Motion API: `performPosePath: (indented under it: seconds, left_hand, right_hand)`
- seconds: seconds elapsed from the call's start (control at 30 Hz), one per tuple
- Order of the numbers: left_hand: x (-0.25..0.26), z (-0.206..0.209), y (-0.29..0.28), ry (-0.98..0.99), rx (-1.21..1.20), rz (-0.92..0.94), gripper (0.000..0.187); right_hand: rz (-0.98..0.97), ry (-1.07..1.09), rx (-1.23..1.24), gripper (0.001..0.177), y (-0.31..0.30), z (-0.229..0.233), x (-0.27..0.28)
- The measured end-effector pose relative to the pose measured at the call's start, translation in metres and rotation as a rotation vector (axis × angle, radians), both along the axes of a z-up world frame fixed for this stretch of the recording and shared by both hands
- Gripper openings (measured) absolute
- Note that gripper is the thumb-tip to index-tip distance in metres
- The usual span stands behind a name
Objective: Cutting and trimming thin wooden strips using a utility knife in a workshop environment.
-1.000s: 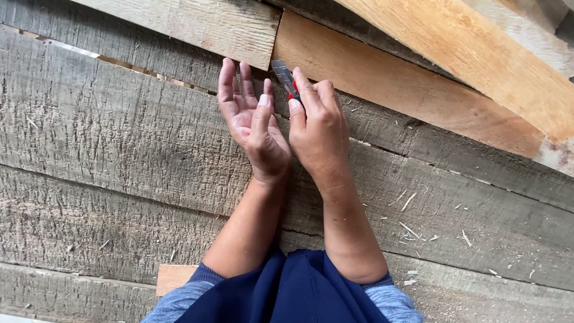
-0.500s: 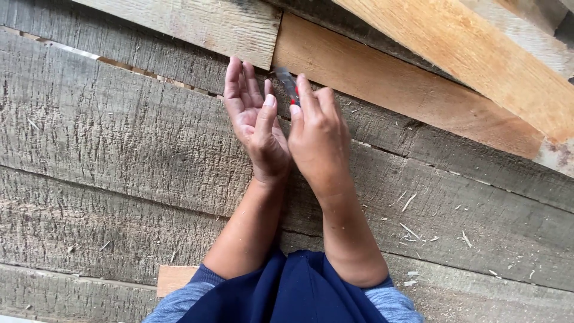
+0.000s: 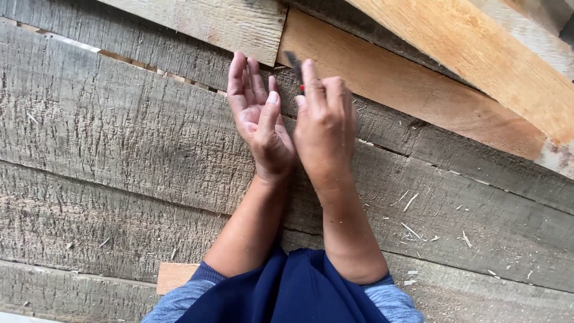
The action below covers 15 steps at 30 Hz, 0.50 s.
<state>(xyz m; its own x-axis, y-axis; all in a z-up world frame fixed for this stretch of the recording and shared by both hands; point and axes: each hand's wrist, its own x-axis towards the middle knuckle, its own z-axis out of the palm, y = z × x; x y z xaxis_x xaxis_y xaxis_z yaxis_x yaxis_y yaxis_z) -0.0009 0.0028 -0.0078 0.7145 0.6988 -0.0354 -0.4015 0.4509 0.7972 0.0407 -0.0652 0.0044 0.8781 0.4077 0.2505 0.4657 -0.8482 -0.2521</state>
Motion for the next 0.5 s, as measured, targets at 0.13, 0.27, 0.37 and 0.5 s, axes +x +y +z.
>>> performPosePath:
  seconds: [0.13, 0.27, 0.37, 0.5]
  left_hand:
    - [-0.001, 0.002, 0.001, 0.022, 0.032, -0.015, 0.071]
    - [-0.001, 0.004, -0.001, 0.021, 0.023, -0.021, 0.07]
    - [0.0, 0.002, 0.001, 0.019, 0.026, -0.021, 0.069]
    - [0.001, 0.001, 0.0, -0.051, -0.022, -0.031, 0.067]
  right_hand:
    - [0.003, -0.071, -0.018, 0.05, 0.008, 0.001, -0.006]
    - [-0.015, -0.044, -0.047, 0.055, 0.003, -0.002, -0.009]
    - [-0.045, -0.065, -0.079, 0.054, 0.006, 0.005, -0.01]
    - [-0.073, -0.119, -0.065, 0.044, 0.003, 0.008, -0.011]
